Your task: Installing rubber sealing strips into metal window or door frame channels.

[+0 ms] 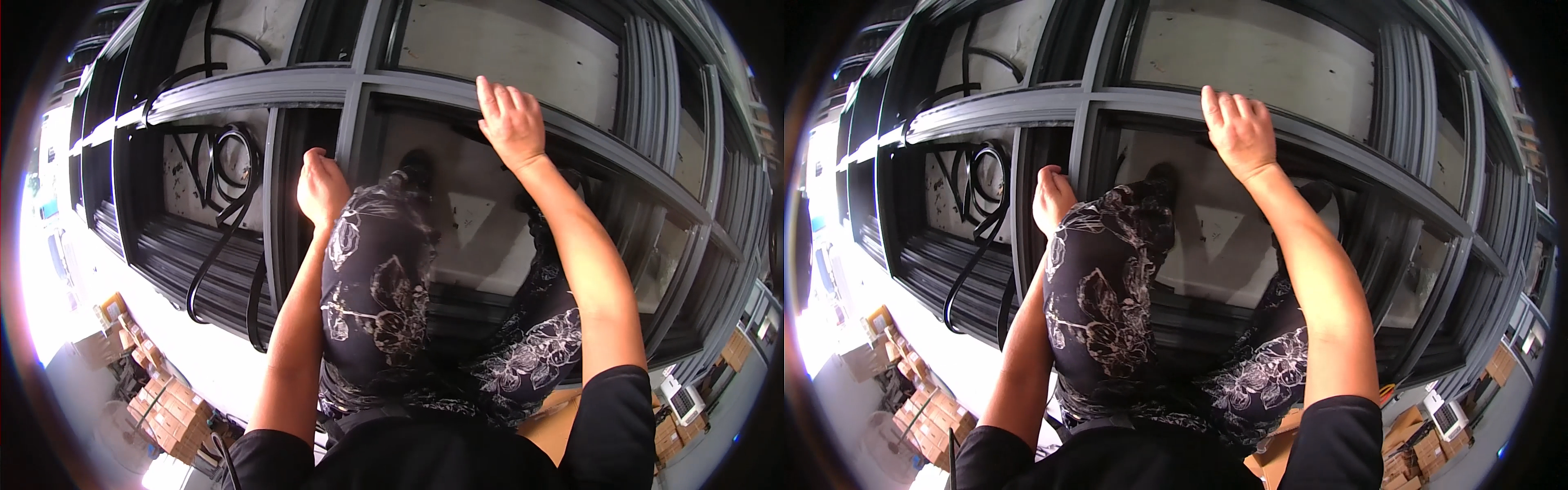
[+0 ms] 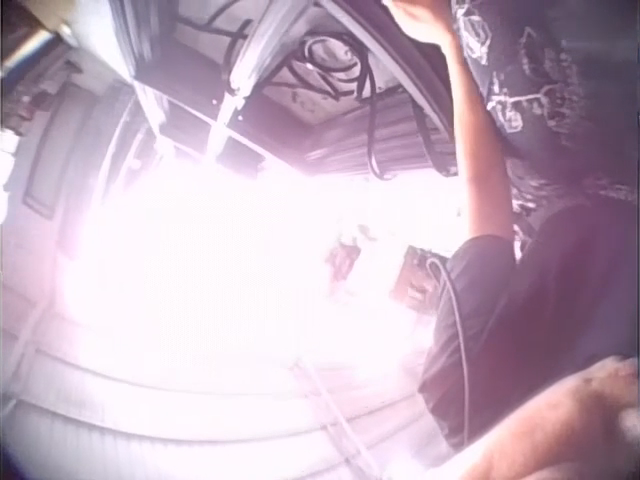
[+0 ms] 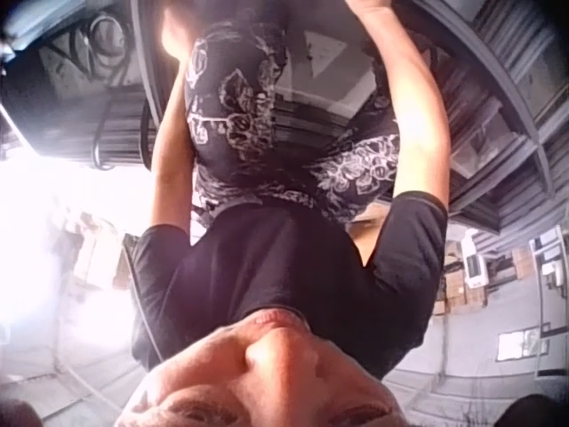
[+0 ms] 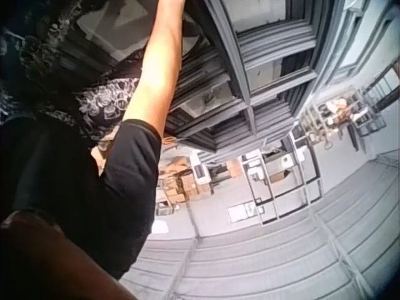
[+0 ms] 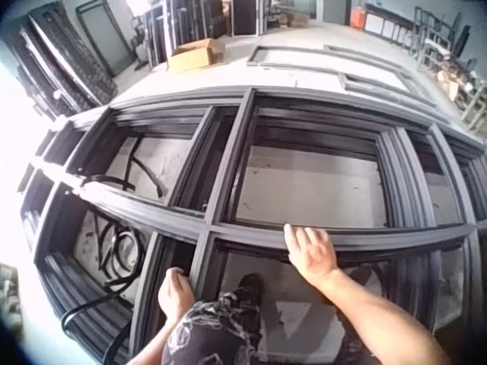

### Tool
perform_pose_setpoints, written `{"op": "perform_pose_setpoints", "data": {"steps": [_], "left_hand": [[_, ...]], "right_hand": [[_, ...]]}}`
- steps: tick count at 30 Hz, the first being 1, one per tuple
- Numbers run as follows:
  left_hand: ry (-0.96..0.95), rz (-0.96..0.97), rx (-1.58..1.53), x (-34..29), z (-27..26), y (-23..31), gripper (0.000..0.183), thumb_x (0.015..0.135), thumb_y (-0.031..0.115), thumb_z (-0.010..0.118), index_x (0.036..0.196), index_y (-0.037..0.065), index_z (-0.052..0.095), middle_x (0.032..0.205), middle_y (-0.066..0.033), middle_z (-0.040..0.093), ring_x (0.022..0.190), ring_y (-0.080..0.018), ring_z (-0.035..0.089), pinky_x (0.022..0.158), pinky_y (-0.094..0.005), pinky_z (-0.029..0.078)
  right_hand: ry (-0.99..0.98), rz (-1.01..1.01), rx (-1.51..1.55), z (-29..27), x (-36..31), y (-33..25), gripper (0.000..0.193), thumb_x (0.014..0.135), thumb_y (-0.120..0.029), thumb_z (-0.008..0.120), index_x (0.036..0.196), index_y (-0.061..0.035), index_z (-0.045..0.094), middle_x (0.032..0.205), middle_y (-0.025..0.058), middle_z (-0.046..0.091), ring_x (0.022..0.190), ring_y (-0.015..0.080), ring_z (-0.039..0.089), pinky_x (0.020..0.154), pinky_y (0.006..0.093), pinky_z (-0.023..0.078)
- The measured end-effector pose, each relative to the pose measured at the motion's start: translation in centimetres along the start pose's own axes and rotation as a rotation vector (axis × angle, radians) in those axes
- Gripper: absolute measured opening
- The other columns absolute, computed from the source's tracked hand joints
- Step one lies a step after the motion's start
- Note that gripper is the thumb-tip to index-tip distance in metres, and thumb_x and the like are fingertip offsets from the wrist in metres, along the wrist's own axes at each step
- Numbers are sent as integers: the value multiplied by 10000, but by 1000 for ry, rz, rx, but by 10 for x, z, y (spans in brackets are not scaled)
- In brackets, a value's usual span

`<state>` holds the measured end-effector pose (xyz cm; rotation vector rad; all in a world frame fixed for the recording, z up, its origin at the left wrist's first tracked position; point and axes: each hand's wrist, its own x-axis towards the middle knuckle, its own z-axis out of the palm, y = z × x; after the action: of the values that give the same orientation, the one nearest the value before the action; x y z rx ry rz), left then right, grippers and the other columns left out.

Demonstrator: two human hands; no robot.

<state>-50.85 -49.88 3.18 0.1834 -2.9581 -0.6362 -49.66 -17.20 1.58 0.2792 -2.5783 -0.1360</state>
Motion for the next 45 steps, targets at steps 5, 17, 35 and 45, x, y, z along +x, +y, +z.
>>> {"op": "perform_pose_setpoints", "data": {"steps": [5,17,35,45], "left_hand": [[219,473,1,15,-8,15,329,925,122,582,1239,29,615,1180,-142,664,1121,-328,617,996,-440,467],[-171,1214,35,38,58,141,831,708,276,846,1424,42,496,1404,-98,536,1364,-274,469,1196,-474,324],[185,1192,-83,19,118,148,766,558,248,803,1277,79,599,1190,-27,621,1109,-210,602,1034,-441,411],[176,1206,-119,6,132,165,782,549,216,828,1285,79,600,1200,-42,630,1122,-221,607,1026,-444,435]], "right_hand": [[-171,45,1,-7,-7,-2,873,670,-206,824,1464,-84,482,1206,42,613,1101,211,593,973,397,479],[-11,63,-38,-3,-34,19,445,858,-158,643,1300,-112,605,1056,-9,627,937,150,609,866,387,488],[-62,137,-130,-11,-65,40,410,835,-163,647,1236,-84,614,1010,11,623,968,189,599,924,418,482],[-79,110,-47,-8,-64,47,423,852,-203,642,1259,-90,619,1016,-5,608,958,164,578,914,391,486]]}}
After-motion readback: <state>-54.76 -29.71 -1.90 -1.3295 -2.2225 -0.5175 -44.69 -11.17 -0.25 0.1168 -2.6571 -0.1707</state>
